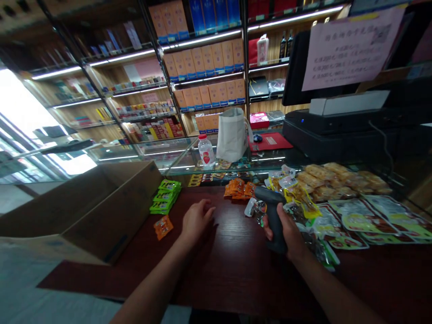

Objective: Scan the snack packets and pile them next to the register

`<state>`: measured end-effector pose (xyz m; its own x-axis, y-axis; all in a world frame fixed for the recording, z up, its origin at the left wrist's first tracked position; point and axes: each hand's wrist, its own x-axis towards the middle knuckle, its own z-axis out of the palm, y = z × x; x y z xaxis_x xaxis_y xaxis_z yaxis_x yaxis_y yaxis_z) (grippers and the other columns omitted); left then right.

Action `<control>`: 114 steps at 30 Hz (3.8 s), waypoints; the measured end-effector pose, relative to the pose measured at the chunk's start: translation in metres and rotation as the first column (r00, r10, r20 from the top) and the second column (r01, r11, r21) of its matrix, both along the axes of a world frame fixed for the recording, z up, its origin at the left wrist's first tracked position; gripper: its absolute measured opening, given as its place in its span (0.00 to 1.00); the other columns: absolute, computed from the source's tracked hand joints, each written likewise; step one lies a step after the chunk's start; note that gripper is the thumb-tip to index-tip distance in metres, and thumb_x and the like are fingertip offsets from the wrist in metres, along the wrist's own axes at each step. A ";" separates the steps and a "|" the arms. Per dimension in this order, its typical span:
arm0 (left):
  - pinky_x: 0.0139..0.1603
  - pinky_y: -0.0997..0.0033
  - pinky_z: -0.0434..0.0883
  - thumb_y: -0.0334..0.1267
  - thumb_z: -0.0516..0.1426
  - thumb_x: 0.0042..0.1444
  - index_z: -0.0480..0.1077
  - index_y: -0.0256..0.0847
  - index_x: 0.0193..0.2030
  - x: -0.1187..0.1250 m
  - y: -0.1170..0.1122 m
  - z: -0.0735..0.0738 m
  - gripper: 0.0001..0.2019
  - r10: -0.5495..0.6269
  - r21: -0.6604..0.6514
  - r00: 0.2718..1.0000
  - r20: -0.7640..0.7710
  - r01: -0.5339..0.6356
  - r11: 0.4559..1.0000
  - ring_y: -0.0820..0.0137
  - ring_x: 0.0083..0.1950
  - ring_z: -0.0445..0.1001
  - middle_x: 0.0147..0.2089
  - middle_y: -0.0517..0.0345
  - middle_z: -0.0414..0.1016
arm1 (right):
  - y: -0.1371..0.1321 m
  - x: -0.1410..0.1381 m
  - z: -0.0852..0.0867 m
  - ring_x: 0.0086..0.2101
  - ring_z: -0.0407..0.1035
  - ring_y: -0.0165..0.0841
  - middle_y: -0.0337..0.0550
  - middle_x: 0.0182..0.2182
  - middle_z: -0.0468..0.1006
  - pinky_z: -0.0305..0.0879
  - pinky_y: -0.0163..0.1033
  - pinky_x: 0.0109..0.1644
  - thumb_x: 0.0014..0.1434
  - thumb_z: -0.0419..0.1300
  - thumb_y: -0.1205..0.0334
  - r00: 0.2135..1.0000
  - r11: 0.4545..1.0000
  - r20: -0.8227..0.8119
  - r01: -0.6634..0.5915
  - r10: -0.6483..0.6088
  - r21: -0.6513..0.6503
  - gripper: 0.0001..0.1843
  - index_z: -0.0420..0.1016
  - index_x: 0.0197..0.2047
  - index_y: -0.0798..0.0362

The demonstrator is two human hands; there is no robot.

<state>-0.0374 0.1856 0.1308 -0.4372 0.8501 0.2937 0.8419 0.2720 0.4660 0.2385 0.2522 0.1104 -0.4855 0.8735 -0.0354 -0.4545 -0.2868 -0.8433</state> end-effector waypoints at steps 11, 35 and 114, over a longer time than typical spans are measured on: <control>0.67 0.58 0.61 0.29 0.44 0.62 0.71 0.33 0.59 -0.081 -0.100 -0.026 0.23 0.106 -0.286 0.953 -0.285 -0.190 0.939 0.57 0.68 0.65 0.67 0.40 0.65 | -0.002 -0.005 -0.003 0.14 0.60 0.24 0.35 0.19 0.72 0.57 0.30 0.16 0.51 0.61 0.29 0.996 0.998 0.068 -0.062 0.061 0.009 0.32 0.71 0.34 0.54; 0.58 0.60 0.71 0.31 0.60 0.59 0.72 0.42 0.39 0.117 -0.079 0.001 0.03 -0.473 0.575 0.820 -0.323 0.567 0.589 0.62 0.60 0.68 0.56 0.50 0.72 | -0.068 -0.014 0.031 0.17 0.64 0.28 0.32 0.18 0.73 0.63 0.32 0.21 0.46 0.72 0.46 0.940 0.978 0.269 0.199 -0.209 0.065 0.27 0.71 0.41 0.54; 0.24 0.75 0.75 0.43 0.64 0.54 0.71 0.32 0.31 0.067 0.099 -0.015 0.13 -0.059 0.066 0.316 0.947 -0.010 0.998 0.70 0.23 0.77 0.25 0.49 0.78 | -0.079 0.073 0.043 0.17 0.61 0.26 0.42 0.24 0.76 0.58 0.32 0.20 0.49 0.56 0.23 0.937 0.986 0.339 0.126 -0.084 -0.106 0.39 0.74 0.38 0.54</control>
